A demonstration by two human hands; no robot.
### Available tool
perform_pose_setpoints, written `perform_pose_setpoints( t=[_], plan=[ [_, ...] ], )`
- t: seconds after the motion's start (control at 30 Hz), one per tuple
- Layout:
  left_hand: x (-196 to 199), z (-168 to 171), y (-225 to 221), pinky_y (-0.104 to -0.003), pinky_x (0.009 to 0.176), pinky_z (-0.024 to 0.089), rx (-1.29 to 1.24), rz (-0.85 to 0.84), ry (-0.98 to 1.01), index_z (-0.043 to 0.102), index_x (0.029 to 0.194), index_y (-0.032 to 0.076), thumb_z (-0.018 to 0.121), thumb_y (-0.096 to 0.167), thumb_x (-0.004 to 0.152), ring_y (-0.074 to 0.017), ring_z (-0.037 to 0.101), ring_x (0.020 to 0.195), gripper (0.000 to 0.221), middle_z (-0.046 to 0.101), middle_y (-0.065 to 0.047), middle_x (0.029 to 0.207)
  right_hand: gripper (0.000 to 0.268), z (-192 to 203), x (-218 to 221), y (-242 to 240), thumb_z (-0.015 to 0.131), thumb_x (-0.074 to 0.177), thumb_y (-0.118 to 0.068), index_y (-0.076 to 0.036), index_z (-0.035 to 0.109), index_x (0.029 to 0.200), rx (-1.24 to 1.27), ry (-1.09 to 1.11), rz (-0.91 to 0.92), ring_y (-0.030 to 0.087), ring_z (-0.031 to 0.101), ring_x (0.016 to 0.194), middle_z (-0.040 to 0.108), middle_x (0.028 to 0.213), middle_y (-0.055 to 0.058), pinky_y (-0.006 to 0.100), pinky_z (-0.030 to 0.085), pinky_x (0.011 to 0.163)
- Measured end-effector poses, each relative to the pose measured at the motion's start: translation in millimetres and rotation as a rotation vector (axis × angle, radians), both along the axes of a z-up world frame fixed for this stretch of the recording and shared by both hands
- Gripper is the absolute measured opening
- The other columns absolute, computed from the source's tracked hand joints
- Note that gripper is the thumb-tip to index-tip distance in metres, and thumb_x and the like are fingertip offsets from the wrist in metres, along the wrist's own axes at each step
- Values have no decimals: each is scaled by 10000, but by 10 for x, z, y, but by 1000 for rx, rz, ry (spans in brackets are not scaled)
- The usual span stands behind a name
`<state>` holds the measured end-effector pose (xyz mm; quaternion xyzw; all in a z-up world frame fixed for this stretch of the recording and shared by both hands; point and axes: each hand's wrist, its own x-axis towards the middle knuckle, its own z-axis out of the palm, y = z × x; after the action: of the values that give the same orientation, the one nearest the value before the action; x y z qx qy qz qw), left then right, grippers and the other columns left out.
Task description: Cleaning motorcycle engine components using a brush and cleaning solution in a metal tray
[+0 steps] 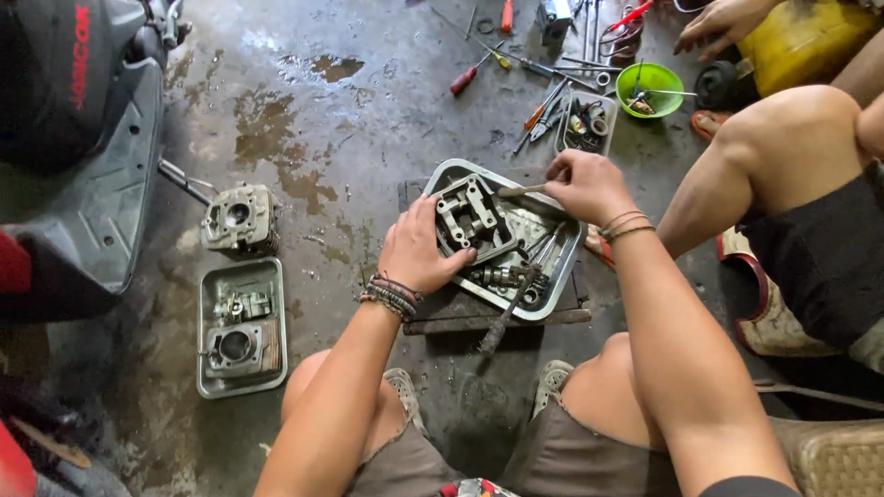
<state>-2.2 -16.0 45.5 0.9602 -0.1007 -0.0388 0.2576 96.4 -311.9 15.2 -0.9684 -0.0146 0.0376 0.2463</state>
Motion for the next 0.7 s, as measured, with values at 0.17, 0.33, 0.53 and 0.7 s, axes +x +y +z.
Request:
perform_pose_setpoints(
  t=[0.17,0.33,0.53,0.7],
  plan=[
    [23,103,-52,-543,1080,438,-14,1,-12,397,1465,26,774,521,771,-398,539,1323,933,472,-249,1485,256,32,-58,173,724,724,-389,-267,776,943,45,104,-18,326,710,1019,766,909,36,492,547,852],
    [-8,70,-52,-545,1075,439,-10,11,3,400,1460,3,773,521,770,-413,536,1322,940,476,-260,1473,291,61,-23,136,728,698,-436,-284,796,937,-49,203,24,342,708,1058,782,955,35,492,552,882],
    [-20,-20,-47,-546,1068,445,-27,8,-42,392,1473,34,782,534,741,-422,544,1311,968,469,-244,1488,267,163,-25,92,697,745,-424,-284,780,956,-22,154,-66,370,681,1078,765,970,55,521,522,879],
    [13,-84,-30,-546,1058,451,-39,17,-68,392,1469,43,795,529,724,-427,548,1303,976,471,-245,1483,321,327,1,36,661,800,-488,-284,802,1004,-166,224,4,383,685,1108,783,1048,52,510,539,932]
  ],
)
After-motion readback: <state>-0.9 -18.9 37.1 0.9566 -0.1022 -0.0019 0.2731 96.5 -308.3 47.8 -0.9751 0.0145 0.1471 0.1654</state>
